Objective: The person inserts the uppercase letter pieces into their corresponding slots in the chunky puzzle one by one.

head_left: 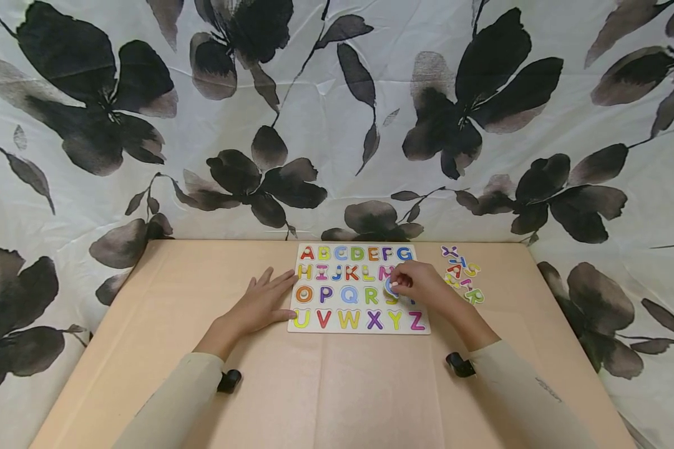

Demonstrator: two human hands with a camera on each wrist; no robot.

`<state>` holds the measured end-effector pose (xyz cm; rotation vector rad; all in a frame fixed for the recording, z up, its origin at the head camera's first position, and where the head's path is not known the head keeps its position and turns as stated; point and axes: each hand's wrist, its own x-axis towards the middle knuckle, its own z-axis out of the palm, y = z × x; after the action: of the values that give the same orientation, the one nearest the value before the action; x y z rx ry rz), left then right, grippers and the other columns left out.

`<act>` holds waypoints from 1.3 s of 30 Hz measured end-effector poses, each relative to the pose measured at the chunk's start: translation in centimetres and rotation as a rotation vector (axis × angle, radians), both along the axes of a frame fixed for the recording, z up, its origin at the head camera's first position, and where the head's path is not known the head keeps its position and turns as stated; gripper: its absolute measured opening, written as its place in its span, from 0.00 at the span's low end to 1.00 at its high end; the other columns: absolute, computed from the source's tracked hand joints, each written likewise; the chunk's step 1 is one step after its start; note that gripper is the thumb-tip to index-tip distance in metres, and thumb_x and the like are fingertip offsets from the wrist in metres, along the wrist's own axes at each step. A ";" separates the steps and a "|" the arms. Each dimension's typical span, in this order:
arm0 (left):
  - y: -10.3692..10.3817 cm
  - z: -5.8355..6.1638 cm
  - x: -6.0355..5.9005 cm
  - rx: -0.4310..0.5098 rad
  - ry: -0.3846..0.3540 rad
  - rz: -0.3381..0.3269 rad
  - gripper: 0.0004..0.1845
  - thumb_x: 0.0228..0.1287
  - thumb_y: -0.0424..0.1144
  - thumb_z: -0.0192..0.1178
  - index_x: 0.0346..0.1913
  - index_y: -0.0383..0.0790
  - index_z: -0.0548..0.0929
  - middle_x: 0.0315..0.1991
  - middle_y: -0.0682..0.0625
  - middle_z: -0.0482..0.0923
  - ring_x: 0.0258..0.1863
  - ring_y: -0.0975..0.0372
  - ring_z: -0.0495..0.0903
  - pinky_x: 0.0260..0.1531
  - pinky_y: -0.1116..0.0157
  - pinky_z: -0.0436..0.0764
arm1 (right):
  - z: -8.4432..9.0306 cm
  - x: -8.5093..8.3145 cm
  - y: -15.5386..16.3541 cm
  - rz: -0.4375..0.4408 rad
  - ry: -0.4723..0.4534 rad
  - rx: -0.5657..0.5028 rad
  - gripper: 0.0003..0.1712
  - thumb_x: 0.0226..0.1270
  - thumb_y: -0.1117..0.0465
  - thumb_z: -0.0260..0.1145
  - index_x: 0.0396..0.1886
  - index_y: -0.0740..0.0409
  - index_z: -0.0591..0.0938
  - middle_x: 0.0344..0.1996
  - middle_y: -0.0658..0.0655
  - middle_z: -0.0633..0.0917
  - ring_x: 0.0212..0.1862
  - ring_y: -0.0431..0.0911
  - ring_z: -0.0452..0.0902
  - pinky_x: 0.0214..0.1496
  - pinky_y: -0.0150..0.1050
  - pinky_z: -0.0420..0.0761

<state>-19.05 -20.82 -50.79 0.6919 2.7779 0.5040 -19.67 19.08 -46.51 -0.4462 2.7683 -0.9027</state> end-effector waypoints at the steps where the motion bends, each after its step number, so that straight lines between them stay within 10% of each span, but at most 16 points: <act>1: 0.0 0.0 0.0 0.003 0.001 -0.001 0.49 0.63 0.64 0.67 0.82 0.49 0.61 0.83 0.51 0.55 0.82 0.35 0.45 0.72 0.26 0.48 | 0.0 -0.2 -0.5 0.011 0.004 0.001 0.07 0.66 0.60 0.76 0.39 0.52 0.86 0.33 0.50 0.80 0.38 0.44 0.74 0.41 0.31 0.80; 39: -0.2 0.0 0.2 0.011 -0.002 -0.010 0.49 0.63 0.65 0.66 0.82 0.48 0.61 0.83 0.50 0.55 0.82 0.35 0.45 0.73 0.26 0.47 | -2.3 -1.2 -8.8 0.227 0.026 0.077 0.04 0.72 0.59 0.70 0.36 0.47 0.83 0.35 0.45 0.78 0.38 0.40 0.73 0.41 0.32 0.76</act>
<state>-18.88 -20.98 -50.79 0.7067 2.7708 0.5174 -20.86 10.24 -48.82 -0.7453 2.6933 -0.7389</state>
